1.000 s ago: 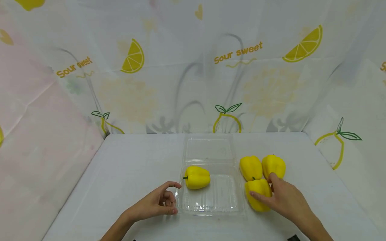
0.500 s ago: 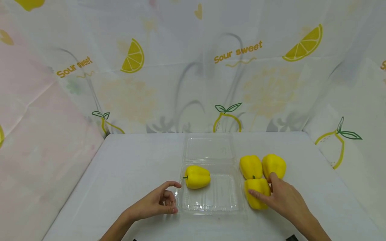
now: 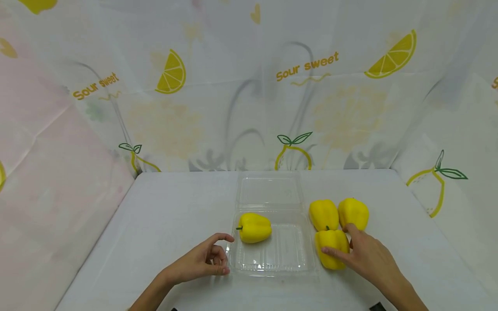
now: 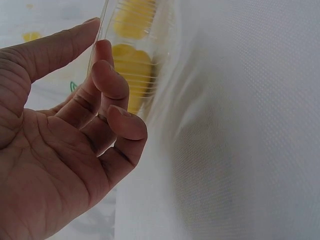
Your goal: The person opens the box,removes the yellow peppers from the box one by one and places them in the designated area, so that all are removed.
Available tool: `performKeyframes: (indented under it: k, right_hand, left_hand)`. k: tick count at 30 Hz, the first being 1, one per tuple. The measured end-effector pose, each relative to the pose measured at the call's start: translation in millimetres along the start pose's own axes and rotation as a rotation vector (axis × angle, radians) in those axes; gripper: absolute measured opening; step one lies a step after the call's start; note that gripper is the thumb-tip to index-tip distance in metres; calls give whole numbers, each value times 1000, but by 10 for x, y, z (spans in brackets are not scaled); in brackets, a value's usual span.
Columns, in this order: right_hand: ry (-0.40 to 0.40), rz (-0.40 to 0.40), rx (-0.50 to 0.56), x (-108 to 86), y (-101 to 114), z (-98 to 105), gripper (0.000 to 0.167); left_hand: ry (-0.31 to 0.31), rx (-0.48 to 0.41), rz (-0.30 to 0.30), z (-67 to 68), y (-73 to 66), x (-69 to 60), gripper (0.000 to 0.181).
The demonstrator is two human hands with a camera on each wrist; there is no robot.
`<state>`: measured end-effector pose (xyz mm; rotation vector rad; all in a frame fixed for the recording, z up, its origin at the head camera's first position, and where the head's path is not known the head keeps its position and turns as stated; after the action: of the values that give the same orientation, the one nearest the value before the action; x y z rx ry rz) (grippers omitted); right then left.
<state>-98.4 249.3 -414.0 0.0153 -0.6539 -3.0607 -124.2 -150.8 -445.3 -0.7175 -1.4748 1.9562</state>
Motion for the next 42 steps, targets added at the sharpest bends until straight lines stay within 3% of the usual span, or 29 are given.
performKeyframes:
  k: [12,30,42]
  right_hand:
    - [38,-18,-30,27,-7,101,93]
    - [-83,86,-11,87,219,165,82]
    - [-57,109,-10,190,427,115,76]
  left_hand:
    - [-7,19,4,-1,-1,-5,66]
    - [-9,23,-10,-4,-12,-4,66]
    - [-6,16,-15,-1,-12,-11,67]
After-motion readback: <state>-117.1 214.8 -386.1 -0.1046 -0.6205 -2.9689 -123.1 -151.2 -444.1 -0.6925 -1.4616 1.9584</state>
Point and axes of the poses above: each hand's wrist, its own x-axis towards the middle knuckle, its own z-axis out of the back of the hand, y = z × x, the point moved 3 cm from there along x, towards the middle knuckle, and after that the axes turned 2 degrees about -z, right-handed, at the moved point
